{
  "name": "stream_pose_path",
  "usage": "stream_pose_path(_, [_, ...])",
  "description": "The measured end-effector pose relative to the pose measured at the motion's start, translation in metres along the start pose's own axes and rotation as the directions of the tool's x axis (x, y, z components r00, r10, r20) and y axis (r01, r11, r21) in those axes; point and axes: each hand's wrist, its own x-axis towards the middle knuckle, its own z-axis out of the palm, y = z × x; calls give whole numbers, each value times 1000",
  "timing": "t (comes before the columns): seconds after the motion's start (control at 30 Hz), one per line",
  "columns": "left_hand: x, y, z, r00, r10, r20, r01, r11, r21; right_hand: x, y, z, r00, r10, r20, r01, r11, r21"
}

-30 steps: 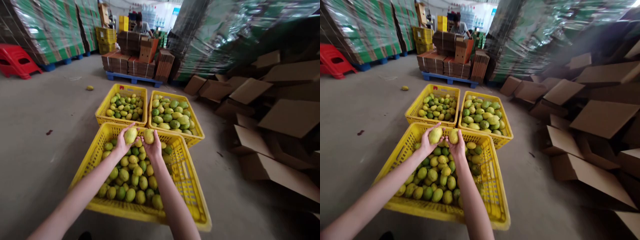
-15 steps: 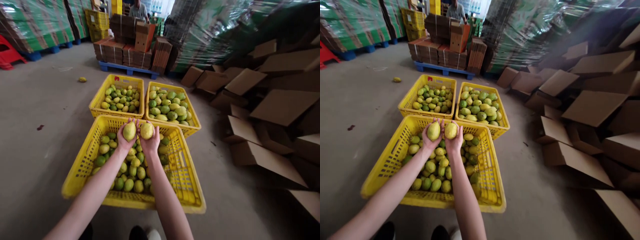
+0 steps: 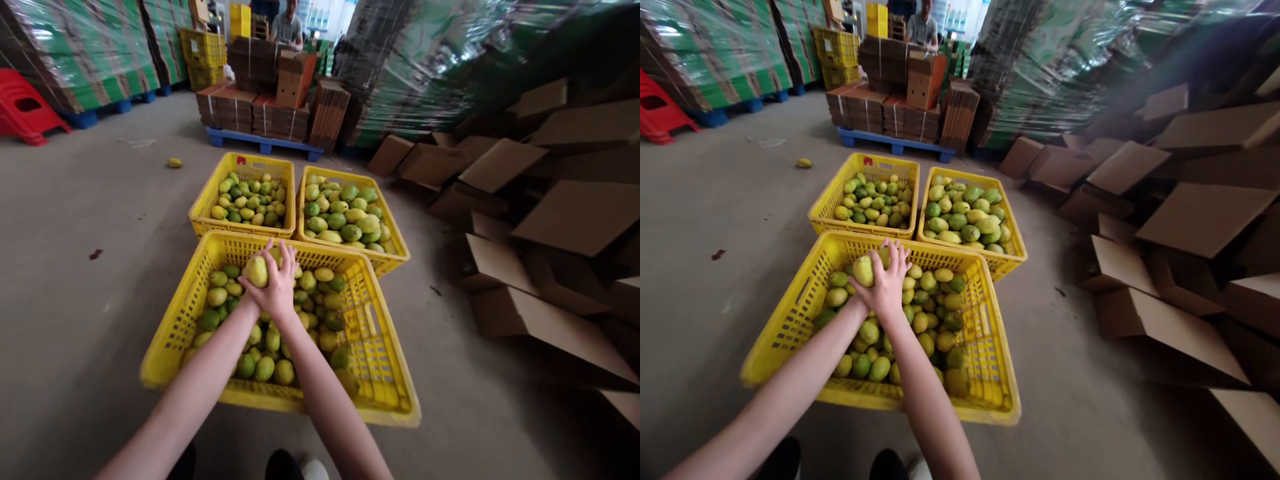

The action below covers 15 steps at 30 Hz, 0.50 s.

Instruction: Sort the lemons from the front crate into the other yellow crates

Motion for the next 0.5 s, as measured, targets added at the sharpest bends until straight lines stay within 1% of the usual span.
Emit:
stream_pose_path(0.07, [-1, 3, 2, 997, 36, -69, -36, 999, 1, -3, -3, 1, 995, -87, 48, 84, 994, 65])
stream_pose_path(0.1, [-1, 6, 4, 994, 67, -84, -68, 997, -19, -4, -4, -1, 993, -102, 52, 96, 989, 114])
stream_pose_path(0.13, [-1, 11, 6, 993, 84, -83, -88, 995, -50, -5, -4, -2, 996, -87, 35, 80, 984, 161])
stream_pose_path(0.2, [0, 21, 12, 990, 113, -89, -124, 984, -128, -5, -3, -9, 998, 15, -68, 1, 971, 239])
stream_pose_path(0.23, [0, 26, 15, 988, 126, -89, -140, 976, -166, -4, -2, -12, 988, 78, -137, -39, 962, 270])
stream_pose_path(0.3, [2, 33, 18, 983, 159, -88, -174, 964, -203, 1, 1, -20, 947, 168, -272, -75, 944, 322])
stream_pose_path(0.37, [2, 36, 20, 977, 202, -73, -213, 954, -210, 5, 4, -26, 900, 216, -378, -67, 926, 371])
stream_pose_path(0.43, [1, 37, 21, 970, 237, -44, -241, 948, -208, 8, 7, -29, 865, 262, -427, -59, 899, 433])
stream_pose_path(0.5, [1, 38, 22, 968, 249, -27, -249, 946, -208, 10, 6, -29, 859, 325, -396, -88, 855, 511])
